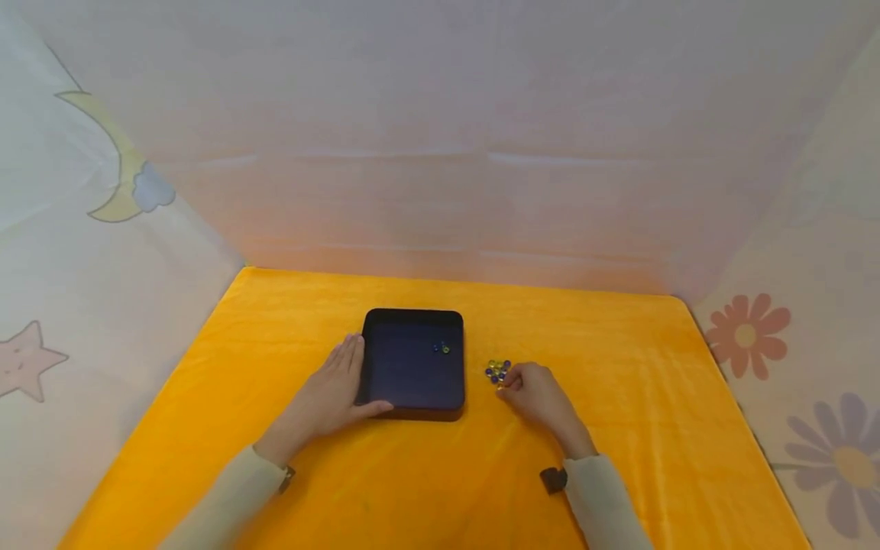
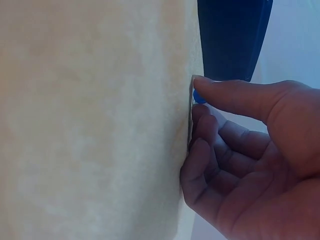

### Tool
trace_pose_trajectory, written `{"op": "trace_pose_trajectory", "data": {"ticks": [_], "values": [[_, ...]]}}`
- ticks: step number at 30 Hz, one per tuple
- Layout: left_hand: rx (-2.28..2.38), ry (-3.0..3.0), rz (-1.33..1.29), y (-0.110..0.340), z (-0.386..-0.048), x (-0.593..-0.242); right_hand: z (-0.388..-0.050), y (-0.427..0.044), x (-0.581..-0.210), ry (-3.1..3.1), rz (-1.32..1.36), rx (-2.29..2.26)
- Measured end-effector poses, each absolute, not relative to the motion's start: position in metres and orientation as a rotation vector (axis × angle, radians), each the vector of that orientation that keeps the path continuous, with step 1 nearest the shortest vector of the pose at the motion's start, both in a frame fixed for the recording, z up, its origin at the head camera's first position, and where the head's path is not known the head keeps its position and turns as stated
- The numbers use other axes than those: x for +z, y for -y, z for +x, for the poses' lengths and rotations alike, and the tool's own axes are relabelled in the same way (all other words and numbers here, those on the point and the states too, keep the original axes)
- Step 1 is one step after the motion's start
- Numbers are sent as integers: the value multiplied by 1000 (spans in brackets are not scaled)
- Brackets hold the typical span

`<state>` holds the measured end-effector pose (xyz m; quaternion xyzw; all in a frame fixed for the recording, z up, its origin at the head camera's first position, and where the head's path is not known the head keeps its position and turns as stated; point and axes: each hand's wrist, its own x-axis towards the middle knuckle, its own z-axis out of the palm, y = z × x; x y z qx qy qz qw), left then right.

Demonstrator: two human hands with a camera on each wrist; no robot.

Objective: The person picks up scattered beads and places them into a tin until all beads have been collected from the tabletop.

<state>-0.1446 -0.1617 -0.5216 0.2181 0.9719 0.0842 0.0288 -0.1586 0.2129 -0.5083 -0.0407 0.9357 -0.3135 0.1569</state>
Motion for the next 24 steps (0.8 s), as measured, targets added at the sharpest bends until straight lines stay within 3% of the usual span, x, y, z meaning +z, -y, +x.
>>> {"op": "trace_pose_trajectory", "data": {"ticks": [24], "values": [[274, -3003, 653, 160, -143, -522, -152, -216, -502, -2667, -127, -894]]}}
